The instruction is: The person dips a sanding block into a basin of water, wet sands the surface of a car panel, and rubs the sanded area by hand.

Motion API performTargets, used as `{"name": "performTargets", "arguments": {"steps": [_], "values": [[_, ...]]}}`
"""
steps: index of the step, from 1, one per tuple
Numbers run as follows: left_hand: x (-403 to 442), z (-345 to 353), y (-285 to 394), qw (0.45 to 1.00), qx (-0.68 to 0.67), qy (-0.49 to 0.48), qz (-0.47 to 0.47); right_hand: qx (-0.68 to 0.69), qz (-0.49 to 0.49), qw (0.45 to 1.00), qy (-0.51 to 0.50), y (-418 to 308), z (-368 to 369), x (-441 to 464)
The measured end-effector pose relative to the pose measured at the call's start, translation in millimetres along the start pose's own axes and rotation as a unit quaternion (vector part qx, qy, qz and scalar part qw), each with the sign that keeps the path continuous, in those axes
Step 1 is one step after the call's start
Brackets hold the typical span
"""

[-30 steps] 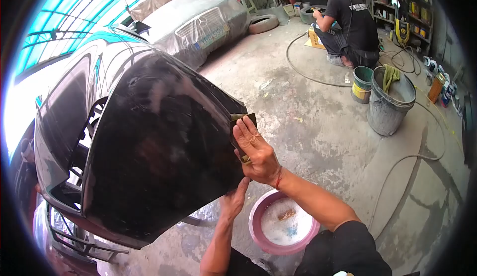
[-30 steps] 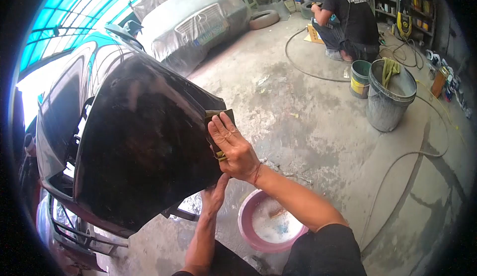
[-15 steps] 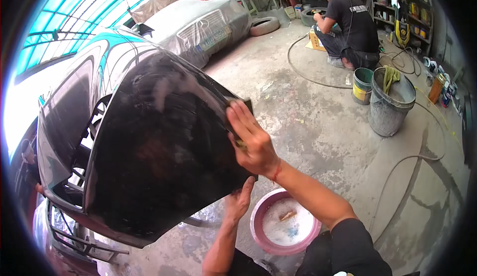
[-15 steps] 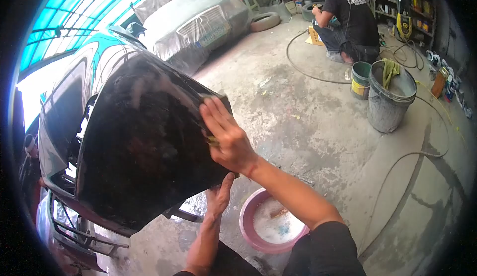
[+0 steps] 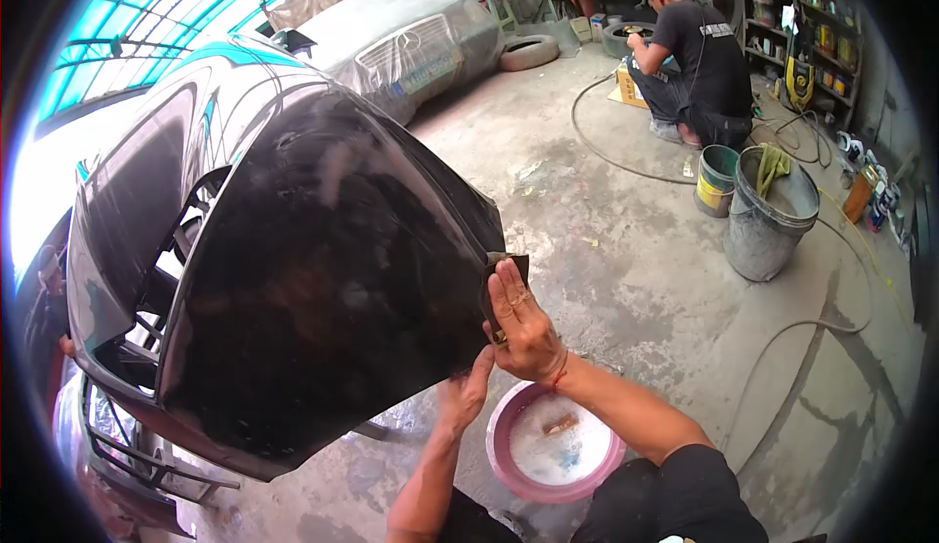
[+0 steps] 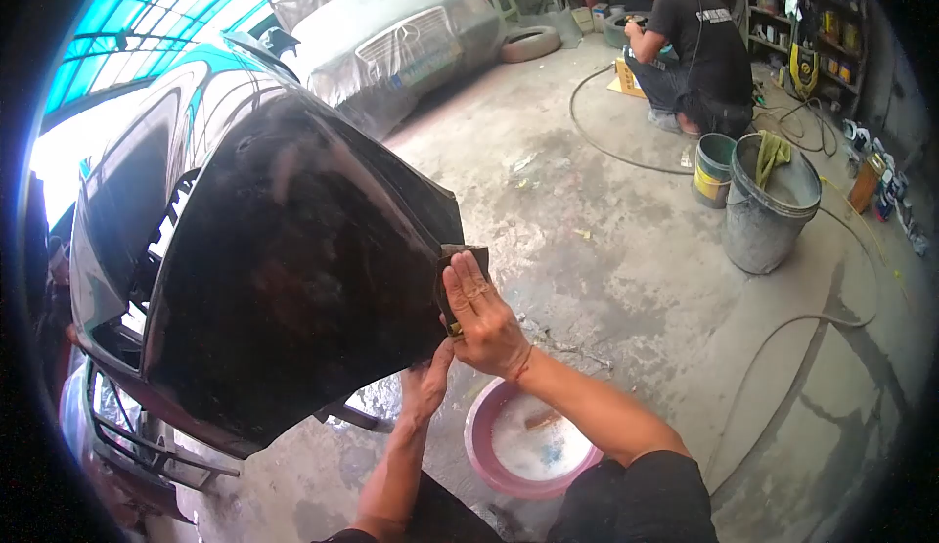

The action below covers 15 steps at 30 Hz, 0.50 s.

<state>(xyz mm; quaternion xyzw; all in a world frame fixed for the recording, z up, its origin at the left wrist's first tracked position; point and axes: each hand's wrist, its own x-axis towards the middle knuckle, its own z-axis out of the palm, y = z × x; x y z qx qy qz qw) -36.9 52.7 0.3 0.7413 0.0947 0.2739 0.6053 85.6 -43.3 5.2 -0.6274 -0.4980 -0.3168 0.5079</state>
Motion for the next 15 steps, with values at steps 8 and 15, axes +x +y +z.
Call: {"name": "performTargets", "arguments": {"steps": [8, 15], "values": [[-4.6, 1.3, -2.4, 1.000, 0.002, -0.017, -0.019, 0.008, -0.092, 0.995, 0.035, -23.0, -11.4, 142.3], [-3.0, 8.2, -1.9, 1.000, -0.027, -0.003, 0.015, 0.018, -0.027, 0.996, 0.089, -24.6, -2.5, 100.7]]}}
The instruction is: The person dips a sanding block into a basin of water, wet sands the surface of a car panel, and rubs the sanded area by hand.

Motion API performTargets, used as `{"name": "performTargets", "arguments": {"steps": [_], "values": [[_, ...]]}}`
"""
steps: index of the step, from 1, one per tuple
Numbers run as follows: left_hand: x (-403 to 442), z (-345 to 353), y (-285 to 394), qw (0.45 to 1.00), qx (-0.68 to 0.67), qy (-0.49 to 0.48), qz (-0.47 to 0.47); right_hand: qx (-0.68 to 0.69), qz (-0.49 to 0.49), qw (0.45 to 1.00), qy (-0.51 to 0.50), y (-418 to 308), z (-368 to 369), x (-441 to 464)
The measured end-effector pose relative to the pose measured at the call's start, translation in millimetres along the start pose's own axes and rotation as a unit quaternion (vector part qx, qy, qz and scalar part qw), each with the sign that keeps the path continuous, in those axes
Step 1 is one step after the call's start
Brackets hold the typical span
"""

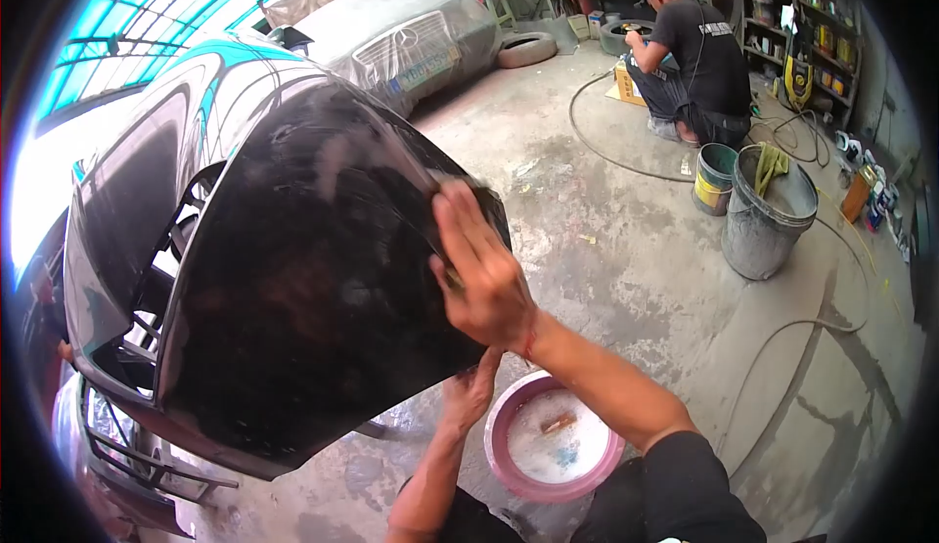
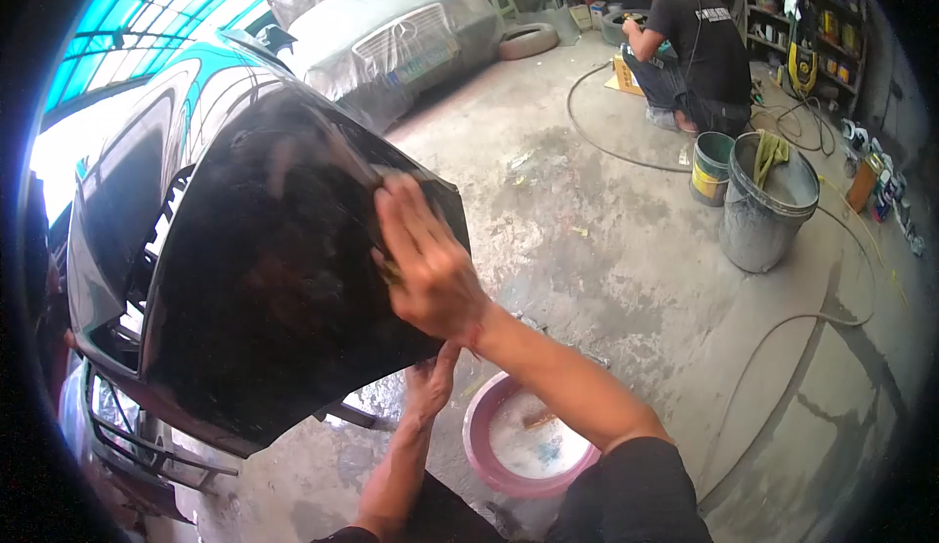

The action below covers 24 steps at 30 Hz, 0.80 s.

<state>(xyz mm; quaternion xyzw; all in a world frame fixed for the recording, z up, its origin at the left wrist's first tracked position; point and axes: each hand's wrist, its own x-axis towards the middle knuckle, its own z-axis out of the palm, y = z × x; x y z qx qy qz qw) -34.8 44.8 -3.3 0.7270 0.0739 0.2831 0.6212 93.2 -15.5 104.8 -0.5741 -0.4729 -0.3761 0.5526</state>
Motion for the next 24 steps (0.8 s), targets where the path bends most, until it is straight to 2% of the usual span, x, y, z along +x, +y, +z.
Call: {"name": "performTargets", "arguments": {"steps": [3, 7, 8, 10, 12, 14, 16, 18, 19, 21, 24], "values": [[0.3, -7.7, -15.5, 0.999, -0.014, -0.028, -0.013, 0.006, -0.050, 0.998, -0.032, -1.3, 3.1, 45.8], [0.9, -7.5, -7.4, 1.000, 0.000, -0.004, -0.001, -0.001, -0.004, 0.999, -0.053, 14.5, -6.6, -54.0], [2.4, -7.4, -13.9, 1.000, -0.006, 0.002, 0.011, -0.002, -0.007, 0.999, -0.053, 15.0, -6.8, -49.1], [2.0, -8.6, -12.4, 1.000, -0.006, -0.004, 0.019, 0.011, -0.039, 0.999, -0.021, 11.4, -4.2, -26.5], [-0.9, -3.1, -1.7, 0.999, 0.013, -0.006, -0.043, 0.010, -0.048, 0.998, -0.029, -0.2, 1.2, 39.6], [0.7, 0.0, -1.6, 1.000, -0.004, -0.003, -0.020, 0.024, -0.074, 0.996, -0.032, -5.9, 7.3, 85.1], [-1.6, -1.3, -3.2, 1.000, -0.021, 0.010, 0.006, 0.027, -0.066, 0.997, -0.042, -2.9, 4.2, 70.9], [0.1, -10.2, -6.8, 0.998, 0.019, -0.025, -0.046, 0.019, -0.042, 0.998, -0.048, 5.1, -2.4, 29.8], [0.7, -10.2, -3.9, 0.999, 0.019, -0.023, -0.040, 0.012, -0.022, 0.998, -0.052, 10.3, -5.8, -11.7], [3.5, -4.9, 4.2, 0.999, 0.020, 0.001, 0.027, 0.011, 0.017, 0.998, -0.058, 19.5, -8.3, -80.2], [-1.1, -11.8, -10.0, 0.994, 0.101, -0.019, 0.025, 0.001, 0.019, 0.999, -0.027, 12.1, -5.8, -61.2]]}}
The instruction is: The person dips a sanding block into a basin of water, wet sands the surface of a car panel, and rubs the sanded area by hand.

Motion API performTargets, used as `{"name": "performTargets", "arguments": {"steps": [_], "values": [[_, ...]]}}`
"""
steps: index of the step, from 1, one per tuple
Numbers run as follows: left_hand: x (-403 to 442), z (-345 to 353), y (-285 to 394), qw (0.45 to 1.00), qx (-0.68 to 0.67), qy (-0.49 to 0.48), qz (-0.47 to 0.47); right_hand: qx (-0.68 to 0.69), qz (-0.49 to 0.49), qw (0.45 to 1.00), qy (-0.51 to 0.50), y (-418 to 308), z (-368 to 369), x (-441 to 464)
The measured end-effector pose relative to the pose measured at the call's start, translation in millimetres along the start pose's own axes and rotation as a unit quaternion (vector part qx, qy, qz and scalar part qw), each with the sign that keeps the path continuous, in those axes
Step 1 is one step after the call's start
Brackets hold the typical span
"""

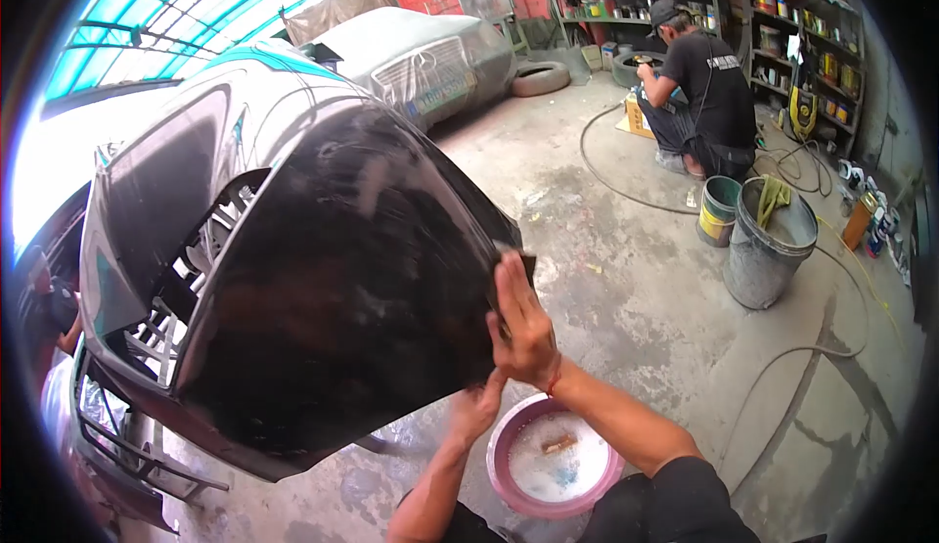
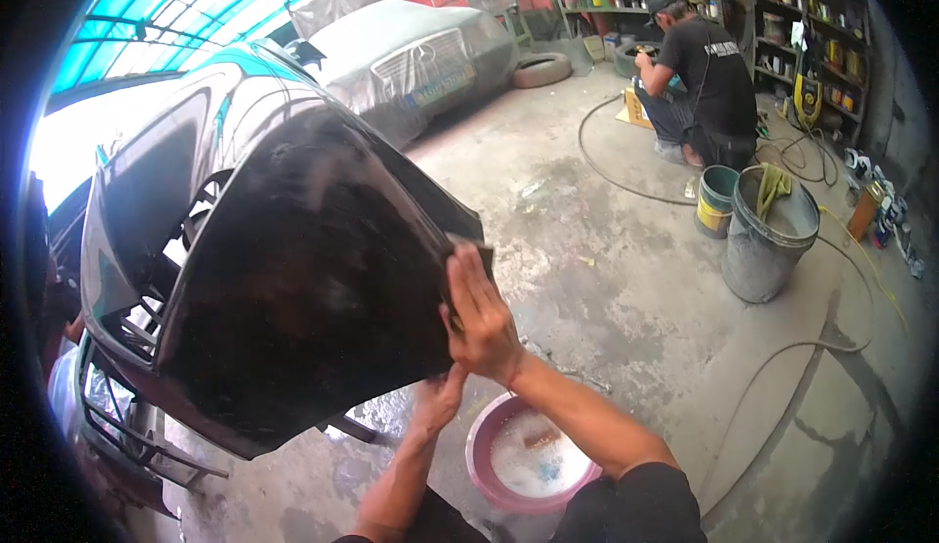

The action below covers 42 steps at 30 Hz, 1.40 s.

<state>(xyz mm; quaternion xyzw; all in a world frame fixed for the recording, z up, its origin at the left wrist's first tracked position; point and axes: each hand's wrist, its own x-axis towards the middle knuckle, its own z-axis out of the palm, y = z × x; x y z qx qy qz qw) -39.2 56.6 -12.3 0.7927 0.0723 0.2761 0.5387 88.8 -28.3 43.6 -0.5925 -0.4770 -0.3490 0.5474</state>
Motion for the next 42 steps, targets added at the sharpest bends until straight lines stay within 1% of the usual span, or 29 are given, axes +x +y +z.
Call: {"name": "performTargets", "arguments": {"steps": [1, 4, 7, 8, 10, 12, 13, 14, 16, 17, 19, 20, 22, 23, 24, 25, 26, 27, 28, 29, 30, 32, 33, 34, 35, 36, 38, 41, 42], "values": [[-0.8, 3.4, -3.3, 0.996, -0.070, -0.008, -0.051, 0.002, -0.023, 1.000, -0.004, -9.3, -1.0, 35.2], [1.7, 7.4, 6.9, 0.991, -0.108, 0.007, -0.074, 0.025, -0.070, 0.997, 0.006, -23.5, 6.1, 150.9], [0.0, 13.5, 16.7, 0.991, -0.124, 0.027, -0.048, 0.001, -0.118, 0.993, 0.004, -18.4, 11.3, 177.3], [-2.2, 11.5, 11.8, 0.990, -0.127, 0.032, -0.046, 0.013, -0.097, 0.995, -0.002, -18.6, 8.6, 160.0], [0.3, 4.4, -2.5, 0.992, -0.100, -0.007, -0.072, 0.015, -0.058, 0.998, -0.013, -11.1, -2.5, 92.3], [0.5, 4.7, -2.0, 0.990, -0.129, 0.010, -0.051, 0.010, -0.017, 1.000, -0.008, 8.7, 0.3, 1.2], [1.7, 6.5, -1.5, 0.988, -0.152, 0.022, -0.034, -0.019, 0.018, 0.999, -0.029, 10.1, -0.1, -28.0], [1.0, 7.8, -3.1, 0.987, -0.154, 0.023, -0.032, -0.020, 0.014, 0.999, -0.030, 8.4, -1.1, -21.2], [0.6, 9.9, -7.8, 0.991, -0.132, 0.009, 0.028, -0.004, -0.044, 0.999, -0.020, -3.3, -2.8, 12.9], [-0.4, 9.3, -6.0, 0.991, -0.133, 0.010, 0.026, -0.014, -0.070, 0.997, -0.041, -18.9, -5.3, 53.3], [1.4, 8.6, 1.4, 0.994, -0.104, -0.007, -0.030, -0.037, -0.115, 0.992, -0.042, -36.7, -3.8, 128.8], [1.1, 9.8, 5.5, 0.994, -0.107, -0.004, -0.035, -0.036, -0.113, 0.992, -0.048, -35.5, -1.1, 145.9], [-1.6, 10.8, 11.9, 0.992, -0.109, 0.012, -0.056, -0.033, -0.125, 0.992, -0.016, -33.9, 4.9, 161.5], [-3.2, 9.9, 6.2, 0.992, -0.113, 0.014, -0.061, -0.013, -0.130, 0.991, -0.013, -30.4, 4.0, 139.9], [-0.1, 6.9, -3.6, 0.992, -0.108, -0.001, -0.057, -0.018, -0.115, 0.992, -0.040, -25.6, 0.3, 103.4], [0.1, 2.7, -10.5, 0.993, -0.102, -0.018, -0.054, -0.023, -0.098, 0.993, -0.065, -17.7, -2.4, 54.7], [-0.4, 1.7, -12.3, 0.992, -0.107, -0.020, -0.057, -0.012, -0.101, 0.993, -0.060, 2.3, 0.3, -0.9], [2.4, 3.2, -12.7, 0.992, -0.125, 0.002, -0.023, -0.031, -0.066, 0.995, -0.067, -8.3, -5.1, -12.3], [2.4, 4.3, -13.2, 0.990, -0.140, 0.022, 0.007, -0.033, -0.060, 0.995, -0.071, -6.0, -5.4, -12.8], [0.5, 2.8, -16.4, 0.995, -0.097, 0.015, -0.007, -0.027, -0.057, 0.997, -0.050, -2.2, 0.5, -8.5], [1.2, 2.6, -13.6, 0.995, -0.094, 0.009, -0.011, -0.022, -0.058, 0.998, -0.027, -11.9, 2.0, 20.3], [1.6, 10.1, -6.0, 0.994, -0.108, 0.012, -0.001, -0.025, -0.089, 0.994, -0.060, -37.9, -1.3, 93.6], [-0.8, 5.3, -11.2, 0.995, -0.088, -0.015, -0.036, -0.026, -0.081, 0.994, -0.064, -38.5, 1.8, 99.6], [-3.8, 6.5, -12.8, 0.995, -0.089, -0.017, -0.044, -0.021, -0.077, 0.995, -0.054, -39.1, 5.2, 103.2], [-3.1, 6.2, -13.3, 0.993, -0.112, -0.011, -0.037, -0.016, -0.077, 0.996, -0.042, -38.9, 7.3, 105.4], [-2.1, 5.0, -14.3, 0.991, -0.133, -0.004, -0.029, -0.015, -0.077, 0.996, -0.041, -34.0, 7.5, 78.7], [-5.2, 3.8, -22.6, 0.992, -0.127, 0.020, -0.010, -0.012, -0.030, 0.998, -0.046, -21.5, 7.9, -0.4], [-1.6, 0.3, -14.8, 0.995, -0.098, 0.004, -0.023, -0.009, -0.025, 0.999, -0.030, -22.3, 6.7, -0.3], [-3.7, 3.7, -6.2, 0.994, -0.099, -0.002, -0.043, -0.018, -0.043, 0.999, -0.028, -27.6, 5.4, 26.0]]}}
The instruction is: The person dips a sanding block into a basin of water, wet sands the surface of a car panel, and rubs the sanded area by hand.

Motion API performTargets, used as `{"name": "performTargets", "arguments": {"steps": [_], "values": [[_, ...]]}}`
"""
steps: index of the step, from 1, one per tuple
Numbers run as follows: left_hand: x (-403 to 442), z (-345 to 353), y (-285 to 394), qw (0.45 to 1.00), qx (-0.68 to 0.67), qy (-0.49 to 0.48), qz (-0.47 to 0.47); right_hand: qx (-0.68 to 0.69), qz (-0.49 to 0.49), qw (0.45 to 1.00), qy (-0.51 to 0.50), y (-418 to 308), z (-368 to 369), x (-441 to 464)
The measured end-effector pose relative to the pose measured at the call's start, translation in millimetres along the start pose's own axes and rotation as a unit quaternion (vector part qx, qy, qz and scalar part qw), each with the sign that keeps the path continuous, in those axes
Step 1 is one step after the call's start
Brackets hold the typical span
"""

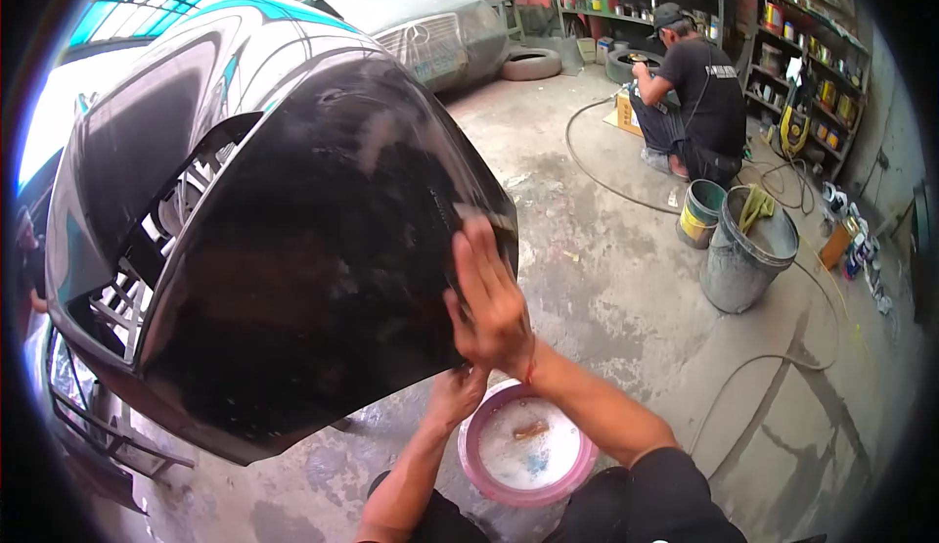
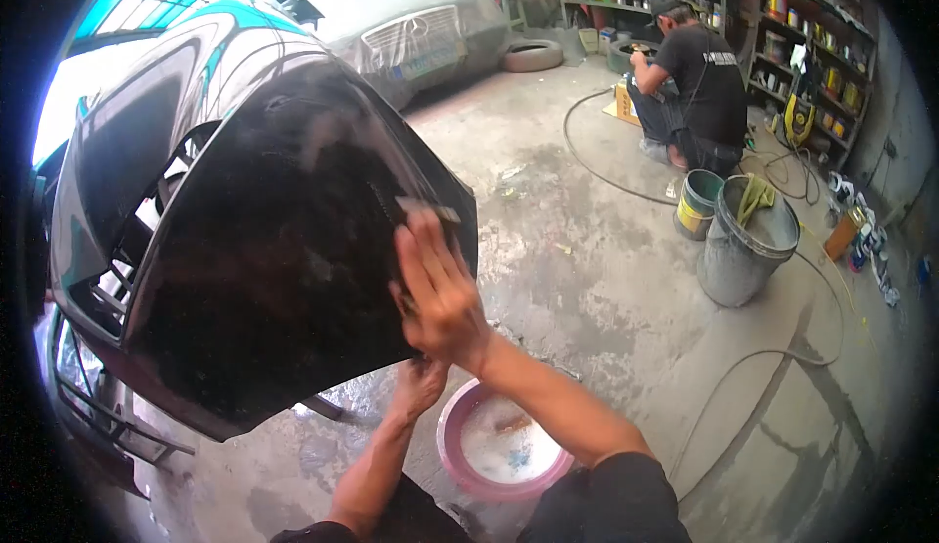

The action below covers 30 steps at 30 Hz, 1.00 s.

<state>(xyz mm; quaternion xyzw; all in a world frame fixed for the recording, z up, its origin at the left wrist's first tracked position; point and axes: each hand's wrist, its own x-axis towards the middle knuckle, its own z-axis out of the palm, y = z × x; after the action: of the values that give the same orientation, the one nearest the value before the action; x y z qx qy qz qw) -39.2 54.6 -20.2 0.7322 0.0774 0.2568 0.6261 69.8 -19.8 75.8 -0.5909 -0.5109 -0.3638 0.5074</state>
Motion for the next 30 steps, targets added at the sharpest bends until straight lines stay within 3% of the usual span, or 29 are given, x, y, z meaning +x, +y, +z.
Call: {"name": "performTargets", "arguments": {"steps": [2, 4, 8, 11, 14, 16, 19, 22, 25, 28, 30], "values": [[2.0, 4.6, 4.0, 1.000, -0.003, -0.007, -0.022, -0.016, -0.036, 0.999, 0.005, -7.1, -8.0, 75.7], [2.8, 2.3, 2.2, 0.998, 0.050, -0.005, -0.046, -0.024, -0.050, 0.998, 0.010, -5.0, -3.8, 93.9], [-0.8, -1.5, -30.4, 0.999, 0.013, 0.043, -0.008, -0.034, 0.010, 0.999, -0.029, 11.9, -2.3, -25.2], [4.5, -0.1, -30.8, 0.998, -0.005, 0.045, 0.048, -0.023, 0.010, 0.999, -0.032, 16.3, -1.6, -38.8], [2.9, 0.8, -7.7, 1.000, 0.015, -0.004, -0.022, -0.009, -0.049, 0.999, -0.013, -4.7, -11.4, 78.2], [2.3, 2.8, 0.8, 0.999, 0.029, -0.007, -0.012, -0.030, -0.084, 0.996, -0.006, 0.6, -7.5, 125.3], [2.7, 3.3, 3.8, 1.000, 0.027, 0.001, -0.003, -0.011, -0.073, 0.996, -0.043, 6.6, -13.6, 98.8], [1.1, -0.8, -4.1, 1.000, 0.012, -0.002, -0.002, -0.008, -0.048, 0.998, -0.037, 16.0, -2.0, -11.7], [5.1, 1.7, -5.2, 0.999, 0.028, -0.025, 0.020, -0.022, -0.053, 0.998, -0.014, 6.4, -5.9, 23.6], [1.7, 11.8, 11.7, 0.998, 0.009, -0.013, -0.068, -0.020, -0.066, 0.997, -0.020, -0.9, -7.9, 118.0], [1.2, 12.5, 14.0, 0.998, 0.026, -0.005, -0.055, -0.022, -0.096, 0.995, -0.030, -0.2, -4.1, 152.7]]}}
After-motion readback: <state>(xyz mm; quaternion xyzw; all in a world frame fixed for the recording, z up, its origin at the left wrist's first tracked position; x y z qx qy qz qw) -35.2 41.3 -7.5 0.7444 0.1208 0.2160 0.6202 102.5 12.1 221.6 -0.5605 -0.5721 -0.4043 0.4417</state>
